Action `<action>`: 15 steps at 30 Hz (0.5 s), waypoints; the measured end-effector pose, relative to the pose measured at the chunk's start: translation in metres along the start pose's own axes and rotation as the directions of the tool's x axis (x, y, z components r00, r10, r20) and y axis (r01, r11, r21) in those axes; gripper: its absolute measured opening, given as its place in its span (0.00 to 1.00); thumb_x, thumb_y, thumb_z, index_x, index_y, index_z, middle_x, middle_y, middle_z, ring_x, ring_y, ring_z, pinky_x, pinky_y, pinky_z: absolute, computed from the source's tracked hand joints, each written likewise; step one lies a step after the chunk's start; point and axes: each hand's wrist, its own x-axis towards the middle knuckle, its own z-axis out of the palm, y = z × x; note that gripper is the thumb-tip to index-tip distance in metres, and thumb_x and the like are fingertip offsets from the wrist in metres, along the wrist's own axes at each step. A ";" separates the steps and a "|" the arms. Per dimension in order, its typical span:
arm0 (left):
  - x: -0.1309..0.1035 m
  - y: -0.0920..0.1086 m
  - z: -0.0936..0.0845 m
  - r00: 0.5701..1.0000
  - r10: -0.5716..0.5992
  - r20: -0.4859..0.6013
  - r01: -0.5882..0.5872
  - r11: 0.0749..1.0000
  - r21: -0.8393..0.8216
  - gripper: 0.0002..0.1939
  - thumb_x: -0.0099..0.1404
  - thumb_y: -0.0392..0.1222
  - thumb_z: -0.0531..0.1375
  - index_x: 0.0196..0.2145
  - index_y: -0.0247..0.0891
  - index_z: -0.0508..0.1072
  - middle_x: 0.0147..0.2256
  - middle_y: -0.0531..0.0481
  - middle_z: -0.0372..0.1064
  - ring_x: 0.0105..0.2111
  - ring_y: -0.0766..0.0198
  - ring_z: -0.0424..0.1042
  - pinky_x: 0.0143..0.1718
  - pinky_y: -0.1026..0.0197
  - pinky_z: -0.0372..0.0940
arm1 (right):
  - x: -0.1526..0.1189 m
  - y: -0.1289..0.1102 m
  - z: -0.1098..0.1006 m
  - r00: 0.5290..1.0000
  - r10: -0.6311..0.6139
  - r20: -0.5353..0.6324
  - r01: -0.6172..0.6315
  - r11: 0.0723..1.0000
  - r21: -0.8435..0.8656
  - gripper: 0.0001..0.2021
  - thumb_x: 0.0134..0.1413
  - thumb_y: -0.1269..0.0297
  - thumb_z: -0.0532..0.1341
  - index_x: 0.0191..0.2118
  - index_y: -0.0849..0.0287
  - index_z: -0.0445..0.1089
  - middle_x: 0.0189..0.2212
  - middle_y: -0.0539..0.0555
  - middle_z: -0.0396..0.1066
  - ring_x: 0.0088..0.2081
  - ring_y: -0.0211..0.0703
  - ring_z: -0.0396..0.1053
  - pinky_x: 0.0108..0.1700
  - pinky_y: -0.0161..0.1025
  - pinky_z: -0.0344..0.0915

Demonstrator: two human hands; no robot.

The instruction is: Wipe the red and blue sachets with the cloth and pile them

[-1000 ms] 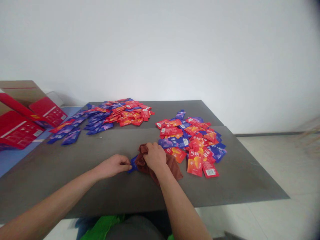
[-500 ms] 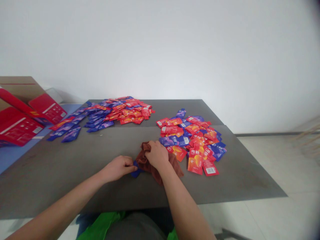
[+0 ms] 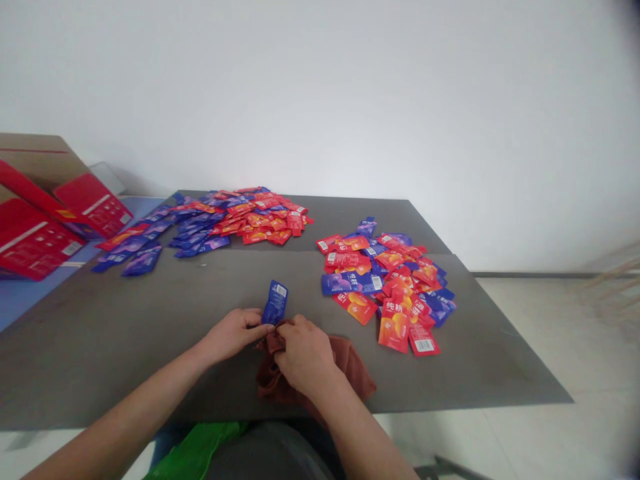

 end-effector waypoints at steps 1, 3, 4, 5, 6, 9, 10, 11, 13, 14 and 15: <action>-0.003 0.000 0.001 1.000 -0.003 -0.007 0.003 1.000 -0.023 0.21 0.69 0.54 0.58 0.26 0.37 0.78 0.34 0.50 0.73 0.34 0.60 0.73 0.34 0.63 0.65 | 0.001 -0.003 0.003 1.000 0.007 -0.007 -0.007 1.000 0.018 0.11 0.55 0.65 0.59 0.44 0.55 0.73 0.43 0.55 0.71 0.44 0.47 0.70 0.43 0.41 0.64; -0.009 0.001 0.002 0.999 -0.009 -0.031 0.007 0.999 -0.053 0.21 0.69 0.54 0.57 0.27 0.37 0.78 0.34 0.50 0.72 0.34 0.60 0.73 0.33 0.64 0.66 | 0.000 -0.008 0.008 1.000 0.002 -0.016 -0.001 0.998 0.056 0.11 0.55 0.65 0.59 0.43 0.55 0.74 0.43 0.55 0.71 0.43 0.47 0.70 0.44 0.41 0.64; -0.012 0.000 0.001 0.999 -0.009 -0.042 0.006 0.998 -0.056 0.21 0.69 0.54 0.58 0.27 0.37 0.78 0.34 0.50 0.72 0.34 0.60 0.73 0.33 0.64 0.66 | -0.002 -0.011 0.010 1.000 -0.005 -0.011 0.005 0.997 0.081 0.11 0.55 0.64 0.59 0.43 0.55 0.74 0.43 0.55 0.71 0.43 0.47 0.70 0.43 0.41 0.64; -0.015 -0.001 0.001 0.999 -0.006 -0.052 0.003 0.999 -0.051 0.21 0.69 0.54 0.58 0.27 0.37 0.77 0.33 0.50 0.71 0.34 0.61 0.72 0.33 0.64 0.66 | -0.003 -0.014 0.012 1.000 -0.011 -0.002 0.011 0.994 0.111 0.11 0.55 0.64 0.59 0.43 0.55 0.74 0.42 0.55 0.71 0.42 0.47 0.70 0.43 0.41 0.64; -0.017 -0.002 -0.001 0.998 -0.001 -0.060 -0.001 0.999 -0.040 0.21 0.69 0.54 0.58 0.26 0.36 0.76 0.32 0.51 0.69 0.33 0.61 0.72 0.33 0.64 0.65 | -0.005 -0.018 0.014 1.000 -0.015 0.007 0.013 0.989 0.148 0.11 0.54 0.63 0.59 0.43 0.55 0.73 0.42 0.55 0.71 0.42 0.47 0.70 0.43 0.41 0.64; -0.019 -0.008 -0.006 0.997 0.011 -0.072 -0.012 1.000 -0.003 0.21 0.69 0.53 0.58 0.24 0.36 0.73 0.29 0.53 0.66 0.31 0.63 0.69 0.33 0.64 0.63 | -0.007 -0.028 0.020 1.000 -0.013 0.018 0.007 0.956 0.293 0.11 0.53 0.63 0.59 0.43 0.55 0.73 0.41 0.54 0.71 0.42 0.47 0.70 0.45 0.42 0.65; -0.019 -0.010 -0.008 0.997 0.006 -0.075 -0.006 1.000 0.000 0.21 0.69 0.53 0.57 0.24 0.36 0.72 0.29 0.53 0.65 0.30 0.63 0.68 0.34 0.64 0.63 | -0.007 -0.031 0.022 1.000 -0.008 0.012 0.003 0.937 0.348 0.12 0.52 0.64 0.60 0.43 0.55 0.73 0.42 0.54 0.72 0.43 0.47 0.70 0.46 0.42 0.65; -0.018 -0.011 -0.011 0.997 -0.006 -0.075 0.007 1.000 0.003 0.21 0.69 0.54 0.57 0.24 0.36 0.72 0.29 0.54 0.65 0.30 0.64 0.67 0.34 0.63 0.62 | -0.006 -0.035 0.024 1.000 0.000 0.006 -0.002 0.913 0.408 0.12 0.51 0.65 0.61 0.43 0.55 0.73 0.42 0.54 0.72 0.44 0.47 0.70 0.47 0.43 0.65; -0.017 -0.011 -0.017 0.997 -0.041 -0.067 0.043 0.999 0.027 0.22 0.68 0.55 0.57 0.23 0.36 0.69 0.28 0.55 0.63 0.29 0.64 0.66 0.33 0.64 0.61 | -0.003 -0.042 0.028 0.999 0.013 0.045 -0.036 0.819 0.572 0.14 0.47 0.66 0.63 0.43 0.57 0.72 0.41 0.54 0.73 0.43 0.47 0.71 0.47 0.43 0.65; -0.017 -0.011 -0.019 0.997 -0.058 -0.056 0.061 0.997 0.056 0.22 0.67 0.55 0.57 0.22 0.36 0.67 0.27 0.55 0.62 0.29 0.65 0.64 0.32 0.64 0.60 | -0.002 -0.046 0.031 0.995 0.011 0.100 -0.077 0.728 0.681 0.14 0.45 0.66 0.64 0.42 0.57 0.73 0.40 0.53 0.74 0.41 0.47 0.71 0.46 0.43 0.66; -0.017 -0.009 -0.022 0.997 -0.070 -0.038 0.073 0.993 0.092 0.23 0.66 0.56 0.59 0.21 0.37 0.65 0.26 0.56 0.61 0.28 0.65 0.63 0.31 0.64 0.59 | -0.001 -0.049 0.034 0.985 -0.007 0.173 -0.135 0.593 0.794 0.14 0.44 0.65 0.66 0.41 0.58 0.73 0.37 0.52 0.74 0.39 0.46 0.72 0.45 0.42 0.66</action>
